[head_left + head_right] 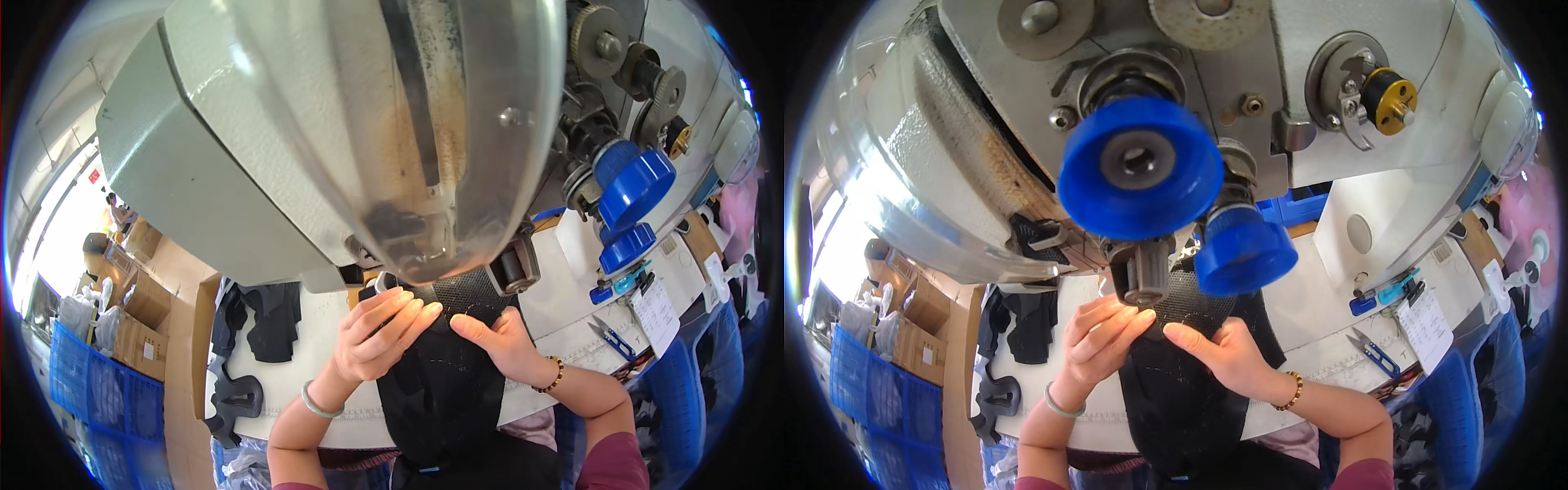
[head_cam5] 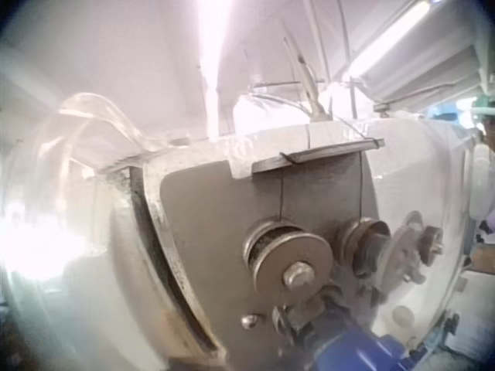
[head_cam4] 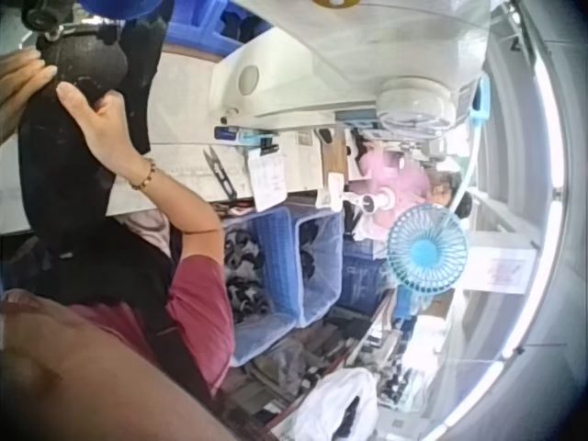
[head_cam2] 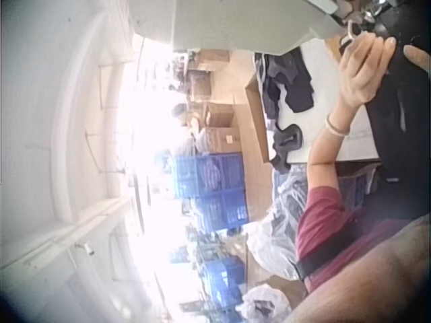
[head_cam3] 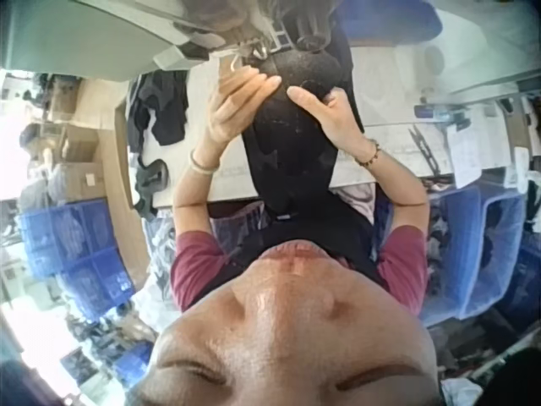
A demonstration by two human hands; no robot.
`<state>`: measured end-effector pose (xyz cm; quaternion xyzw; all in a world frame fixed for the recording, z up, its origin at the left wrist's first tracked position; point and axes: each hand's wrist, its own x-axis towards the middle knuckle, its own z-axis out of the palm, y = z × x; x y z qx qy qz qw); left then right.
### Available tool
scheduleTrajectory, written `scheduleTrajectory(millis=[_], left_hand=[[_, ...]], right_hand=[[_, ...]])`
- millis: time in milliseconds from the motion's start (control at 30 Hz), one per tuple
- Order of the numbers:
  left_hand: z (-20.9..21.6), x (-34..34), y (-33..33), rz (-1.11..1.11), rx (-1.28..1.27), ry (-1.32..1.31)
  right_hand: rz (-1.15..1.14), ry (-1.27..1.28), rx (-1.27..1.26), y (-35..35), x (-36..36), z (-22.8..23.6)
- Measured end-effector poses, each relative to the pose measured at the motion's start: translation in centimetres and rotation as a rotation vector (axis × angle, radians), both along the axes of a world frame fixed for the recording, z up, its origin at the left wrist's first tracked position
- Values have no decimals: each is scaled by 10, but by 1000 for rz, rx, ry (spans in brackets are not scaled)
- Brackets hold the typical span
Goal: The person sews together leather pieces of a black shoe upper using an industrial sewing machine and thread.
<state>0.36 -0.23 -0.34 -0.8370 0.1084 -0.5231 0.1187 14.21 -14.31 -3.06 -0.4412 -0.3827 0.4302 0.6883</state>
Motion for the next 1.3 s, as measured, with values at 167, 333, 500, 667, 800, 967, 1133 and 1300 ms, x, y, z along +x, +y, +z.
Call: scheduleTrajectory(millis=[167,333,500,667,800,967,1133,1300], left_hand=[[0,2,5,-17,-31,-11],[2,0,7,-2,-52,-2],[6,-5,7,44,-80,39],[6,-9,11,78,-146,81],[6,-11,12,70,-248,177],[8,-5,5,91,-274,147],[2,-6,9,98,-296,136],[5,-3,0,52,-282,122]], right_hand=[[7,-56,-10,-1,-3,6],[-10,-104,28,0,-8,4],[15,-136,28,-1,-5,-7],[9,-215,76,-2,-5,8],[-174,-489,187,0,5,4],[-661,-331,316,35,52,-21],[-540,-366,-234,38,80,-20],[-448,-133,-107,27,100,-13]])
